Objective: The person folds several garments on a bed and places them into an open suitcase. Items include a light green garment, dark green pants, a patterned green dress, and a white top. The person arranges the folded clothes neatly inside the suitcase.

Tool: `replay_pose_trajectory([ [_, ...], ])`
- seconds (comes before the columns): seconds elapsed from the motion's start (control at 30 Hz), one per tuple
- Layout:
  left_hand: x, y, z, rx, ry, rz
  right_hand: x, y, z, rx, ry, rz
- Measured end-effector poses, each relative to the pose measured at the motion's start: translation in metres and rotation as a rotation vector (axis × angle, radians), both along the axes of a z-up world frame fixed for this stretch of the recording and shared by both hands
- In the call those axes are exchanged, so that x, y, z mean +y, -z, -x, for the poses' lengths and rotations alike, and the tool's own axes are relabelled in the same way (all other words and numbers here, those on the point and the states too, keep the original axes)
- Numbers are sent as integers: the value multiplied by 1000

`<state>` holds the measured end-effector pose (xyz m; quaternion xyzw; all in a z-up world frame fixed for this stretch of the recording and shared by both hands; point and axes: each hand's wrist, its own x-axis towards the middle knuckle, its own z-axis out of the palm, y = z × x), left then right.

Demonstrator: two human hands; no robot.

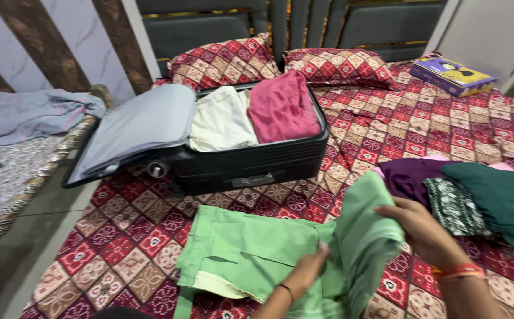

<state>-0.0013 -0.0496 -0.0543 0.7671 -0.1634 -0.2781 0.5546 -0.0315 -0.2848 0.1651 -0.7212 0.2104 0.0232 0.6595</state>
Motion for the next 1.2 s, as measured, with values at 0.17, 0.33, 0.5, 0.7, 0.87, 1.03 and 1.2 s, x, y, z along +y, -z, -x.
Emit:
replay_pose_trajectory([
  [0.17, 120, -31, -51, 585, -303, 564, 142, -7, -38, -23, -236, 105],
  [0.33, 225, -71, -62, 518, -528, 501, 244, 29, -45, -53, -557, -226],
  [0.5, 252, -71, -49, 369, -591, 95, 204, 76, -31, 44, -504, -53],
  [0.7, 209, -75, -32, -411, -721, -525, 105, 132, 0, 48, -188, -29],
  [0.87, 201, -89, -39, -450, -745, -619, 91, 155, 16, 103, -128, -1],
  [1.03, 264, -62, -64, -477, -706, -591, 113, 166, 6, 89, -142, 101],
  [1.2, 281, -21, -65, -227, -704, -646, 136, 176, 2, 132, -176, 140],
])
